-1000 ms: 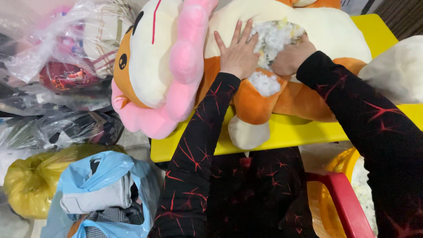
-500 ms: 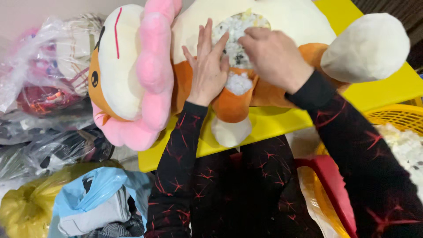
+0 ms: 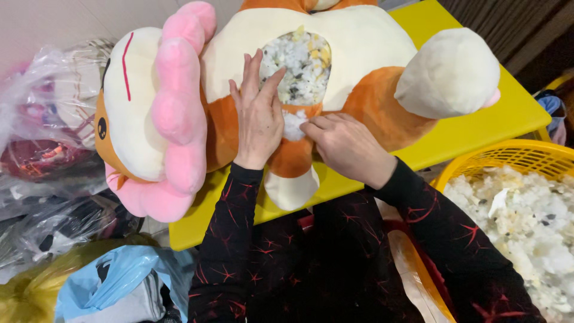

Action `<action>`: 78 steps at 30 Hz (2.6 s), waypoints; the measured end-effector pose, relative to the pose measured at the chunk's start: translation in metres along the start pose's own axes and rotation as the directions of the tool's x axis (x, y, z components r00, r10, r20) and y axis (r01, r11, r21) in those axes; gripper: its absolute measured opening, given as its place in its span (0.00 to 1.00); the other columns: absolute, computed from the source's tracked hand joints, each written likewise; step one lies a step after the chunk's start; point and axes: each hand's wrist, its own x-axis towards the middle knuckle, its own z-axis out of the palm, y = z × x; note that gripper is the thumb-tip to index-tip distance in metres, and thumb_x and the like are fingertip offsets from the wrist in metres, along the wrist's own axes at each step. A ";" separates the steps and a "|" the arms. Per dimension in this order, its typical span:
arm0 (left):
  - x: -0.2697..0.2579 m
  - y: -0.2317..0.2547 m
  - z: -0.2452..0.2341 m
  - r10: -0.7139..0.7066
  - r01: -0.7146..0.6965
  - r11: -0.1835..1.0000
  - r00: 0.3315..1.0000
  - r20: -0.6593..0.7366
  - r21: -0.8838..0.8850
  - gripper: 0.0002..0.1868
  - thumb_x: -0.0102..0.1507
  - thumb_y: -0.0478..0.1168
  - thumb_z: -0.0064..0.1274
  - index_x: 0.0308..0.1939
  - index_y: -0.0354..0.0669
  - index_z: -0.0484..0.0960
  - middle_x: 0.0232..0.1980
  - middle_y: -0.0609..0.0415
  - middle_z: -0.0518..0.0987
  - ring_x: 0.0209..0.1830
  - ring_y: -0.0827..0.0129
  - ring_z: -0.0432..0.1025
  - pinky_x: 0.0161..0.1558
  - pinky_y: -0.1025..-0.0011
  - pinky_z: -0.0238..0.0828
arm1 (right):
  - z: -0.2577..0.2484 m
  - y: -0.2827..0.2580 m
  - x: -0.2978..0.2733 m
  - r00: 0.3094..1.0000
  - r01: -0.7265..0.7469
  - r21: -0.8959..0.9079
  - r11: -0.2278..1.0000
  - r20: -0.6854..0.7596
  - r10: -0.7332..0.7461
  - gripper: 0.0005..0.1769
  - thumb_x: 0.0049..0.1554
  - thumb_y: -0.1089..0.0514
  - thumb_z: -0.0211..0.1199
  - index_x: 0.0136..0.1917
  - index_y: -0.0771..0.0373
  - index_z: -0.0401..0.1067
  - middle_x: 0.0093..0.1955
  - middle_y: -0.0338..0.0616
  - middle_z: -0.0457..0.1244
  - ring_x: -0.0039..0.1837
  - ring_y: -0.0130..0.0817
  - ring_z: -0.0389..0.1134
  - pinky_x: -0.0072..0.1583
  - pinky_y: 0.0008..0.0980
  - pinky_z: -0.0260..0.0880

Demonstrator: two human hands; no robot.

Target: The person repeatedly scoops white stuffing from a yellow basket and packs it into the torso opening of a large plush toy on a yellow table. The hands press and distribute the stuffing inside the toy throughout the clip.

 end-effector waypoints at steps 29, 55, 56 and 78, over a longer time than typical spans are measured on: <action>0.057 -0.090 0.107 -0.241 0.066 0.878 0.917 0.318 0.475 0.20 0.70 0.47 0.42 0.60 0.53 0.83 0.85 0.65 0.43 0.86 0.64 0.33 0.83 0.50 0.25 | 0.125 0.149 0.226 0.158 0.191 -0.452 0.871 0.890 0.427 0.21 0.60 0.46 0.58 0.56 0.63 0.77 0.50 0.52 0.71 0.54 0.52 0.71 0.58 0.46 0.70; 0.073 -0.080 0.107 -0.152 0.010 0.942 0.904 0.399 0.337 0.09 0.58 0.37 0.54 0.38 0.48 0.88 0.85 0.54 0.50 0.85 0.54 0.40 0.80 0.41 0.33 | 0.107 0.148 0.204 0.177 0.241 -0.422 0.874 0.904 0.388 0.15 0.58 0.55 0.55 0.52 0.61 0.77 0.49 0.51 0.70 0.53 0.53 0.70 0.55 0.48 0.70; 0.073 -0.078 0.097 -0.115 -0.008 0.950 0.921 0.372 0.313 0.07 0.58 0.36 0.54 0.37 0.47 0.88 0.84 0.53 0.53 0.85 0.53 0.42 0.79 0.39 0.35 | 0.098 0.142 0.201 0.183 0.241 -0.414 0.878 0.908 0.378 0.14 0.58 0.55 0.55 0.52 0.61 0.77 0.49 0.51 0.70 0.53 0.53 0.70 0.55 0.48 0.71; -0.093 0.185 0.118 0.414 -0.443 0.626 0.886 -0.208 -0.642 0.17 0.61 0.29 0.56 0.54 0.42 0.85 0.63 0.49 0.72 0.59 0.53 0.75 0.61 0.58 0.78 | -0.127 0.060 -0.259 0.828 -0.552 -0.219 0.805 -0.262 0.496 0.07 0.56 0.62 0.65 0.48 0.64 0.78 0.41 0.48 0.70 0.41 0.43 0.71 0.43 0.39 0.70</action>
